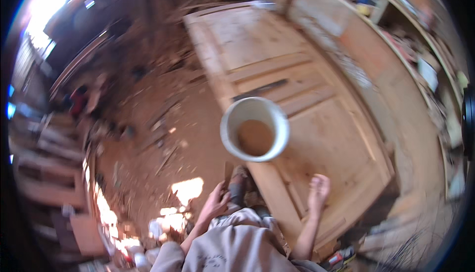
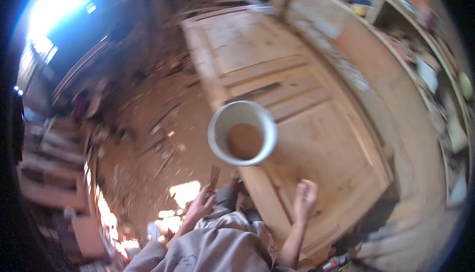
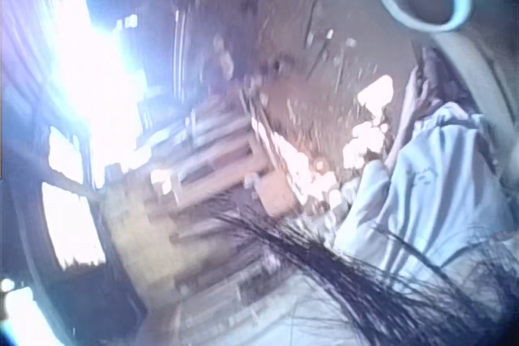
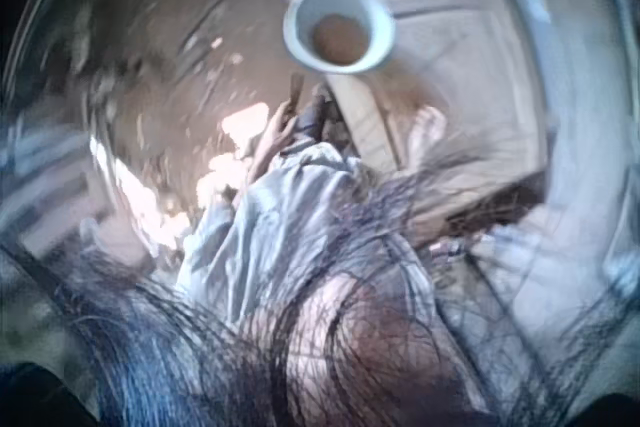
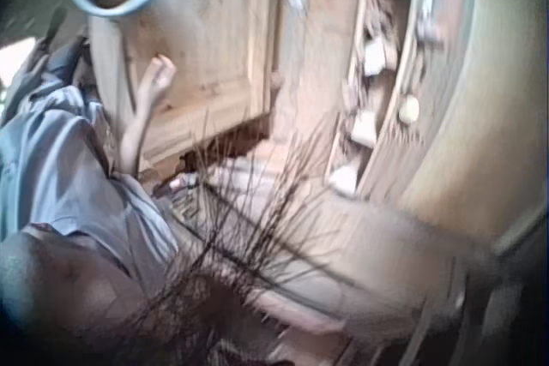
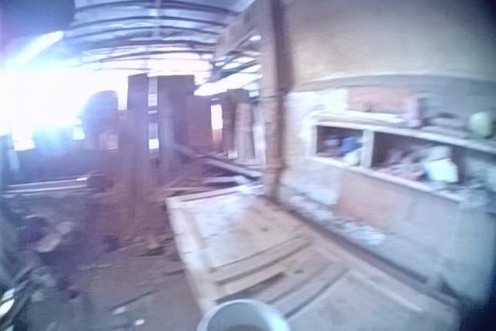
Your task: The person applies a liquid substance from a small bottle into cracks on a large wooden door and spreads it with a putty knife.
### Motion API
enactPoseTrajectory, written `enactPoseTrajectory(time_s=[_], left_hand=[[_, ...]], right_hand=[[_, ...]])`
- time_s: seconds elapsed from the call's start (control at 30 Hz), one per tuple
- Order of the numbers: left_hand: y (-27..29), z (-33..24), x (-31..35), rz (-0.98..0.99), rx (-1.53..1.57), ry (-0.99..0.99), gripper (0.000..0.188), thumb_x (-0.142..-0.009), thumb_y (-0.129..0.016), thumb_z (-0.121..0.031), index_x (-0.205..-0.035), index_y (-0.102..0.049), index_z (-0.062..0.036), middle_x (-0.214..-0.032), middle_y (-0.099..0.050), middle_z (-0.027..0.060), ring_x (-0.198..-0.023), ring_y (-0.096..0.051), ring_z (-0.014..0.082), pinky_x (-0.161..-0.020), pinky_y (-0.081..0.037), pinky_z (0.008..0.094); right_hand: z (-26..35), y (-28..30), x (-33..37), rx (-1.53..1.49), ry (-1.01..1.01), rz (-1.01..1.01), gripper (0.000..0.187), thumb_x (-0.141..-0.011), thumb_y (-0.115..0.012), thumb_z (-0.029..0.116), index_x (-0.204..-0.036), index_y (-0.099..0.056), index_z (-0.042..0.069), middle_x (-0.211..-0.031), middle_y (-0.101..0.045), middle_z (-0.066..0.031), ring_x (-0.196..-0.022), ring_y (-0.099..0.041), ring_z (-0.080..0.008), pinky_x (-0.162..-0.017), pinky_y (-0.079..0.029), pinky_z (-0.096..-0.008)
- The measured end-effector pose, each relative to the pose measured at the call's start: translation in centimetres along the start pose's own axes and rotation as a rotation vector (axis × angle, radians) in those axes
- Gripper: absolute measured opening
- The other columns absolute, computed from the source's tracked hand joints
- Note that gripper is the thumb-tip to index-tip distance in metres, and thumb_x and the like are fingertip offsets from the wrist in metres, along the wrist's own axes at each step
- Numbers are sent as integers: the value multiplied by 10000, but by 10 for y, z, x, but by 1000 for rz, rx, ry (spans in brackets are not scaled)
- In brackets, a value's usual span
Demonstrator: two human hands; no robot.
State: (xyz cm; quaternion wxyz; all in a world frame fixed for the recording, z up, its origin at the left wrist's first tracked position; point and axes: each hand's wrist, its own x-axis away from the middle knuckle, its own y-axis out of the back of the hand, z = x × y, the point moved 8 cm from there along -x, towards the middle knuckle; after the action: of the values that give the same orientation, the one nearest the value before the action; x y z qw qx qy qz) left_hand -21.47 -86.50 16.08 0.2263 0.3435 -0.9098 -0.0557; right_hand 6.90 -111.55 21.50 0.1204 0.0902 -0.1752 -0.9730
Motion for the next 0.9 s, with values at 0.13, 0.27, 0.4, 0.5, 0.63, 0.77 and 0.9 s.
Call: enactPoseTrajectory(time_s=[0.13,0.27,0.4,0.5,0.63,0.77,0.9], left_hand=[[-44,-68,1,331,-299,-234,427,-878,-583,-123,-1271,-454,-19,-1051,-613,227,-895,-629,373,-730,-511,422],[-88,-118,8,318,-272,-506,372,-872,-541,-65,-1237,-475,-29,-1037,-612,222,-906,-614,396,-763,-492,421],[-153,-153,11,517,-245,-672,403,-882,-524,-50,-1273,-429,-36,-1005,-609,212,-761,-603,339,-695,-489,401],[-198,-146,15,685,-307,-733,459,-890,-578,-110,-1315,-417,-47,-1047,-606,210,-749,-619,294,-692,-495,378],[-239,-138,25,838,-221,-796,502,-896,-595,-150,-1347,-394,-57,-1139,-560,185,-853,-588,282,-748,-484,379],[-253,-138,17,870,-165,-808,547,-902,-612,-189,-1378,-372,-67,-1230,-514,161,-957,-556,271,-804,-472,379],[-241,-142,-9,803,-136,-831,594,-908,-629,-228,-1410,-349,-77,-1322,-469,136,-1061,-525,259,-860,-460,380]], right_hand=[[6,-26,30,-271,-22,26,148,-910,-613,191,-861,-610,51,-781,-605,-30,-687,-549,-117,-610,-440,-269],[37,-3,57,-90,159,-63,135,-929,-586,111,-819,-584,32,-662,-551,6,-603,-497,-59,-519,-388,-237],[-13,10,85,3,-61,107,149,-944,-595,164,-940,-604,15,-793,-629,-55,-698,-571,-108,-634,-477,-248],[-31,11,94,-359,-226,211,368,-993,-508,303,-1254,-495,44,-1105,-610,-47,-924,-597,-120,-777,-493,-276],[-13,10,92,-944,-568,287,511,-1027,-373,378,-1436,-354,71,-1273,-528,-52,-1127,-518,-122,-924,-446,-288],[-43,10,61,-636,-460,165,463,-1031,-370,356,-1362,-462,45,-1215,-580,-61,-1115,-559,-154,-958,-450,-318],[-56,0,48,-854,-518,124,468,-1031,-357,376,-1340,-486,49,-1059,-635,-76,-944,-618,-145,-852,-496,-322]])
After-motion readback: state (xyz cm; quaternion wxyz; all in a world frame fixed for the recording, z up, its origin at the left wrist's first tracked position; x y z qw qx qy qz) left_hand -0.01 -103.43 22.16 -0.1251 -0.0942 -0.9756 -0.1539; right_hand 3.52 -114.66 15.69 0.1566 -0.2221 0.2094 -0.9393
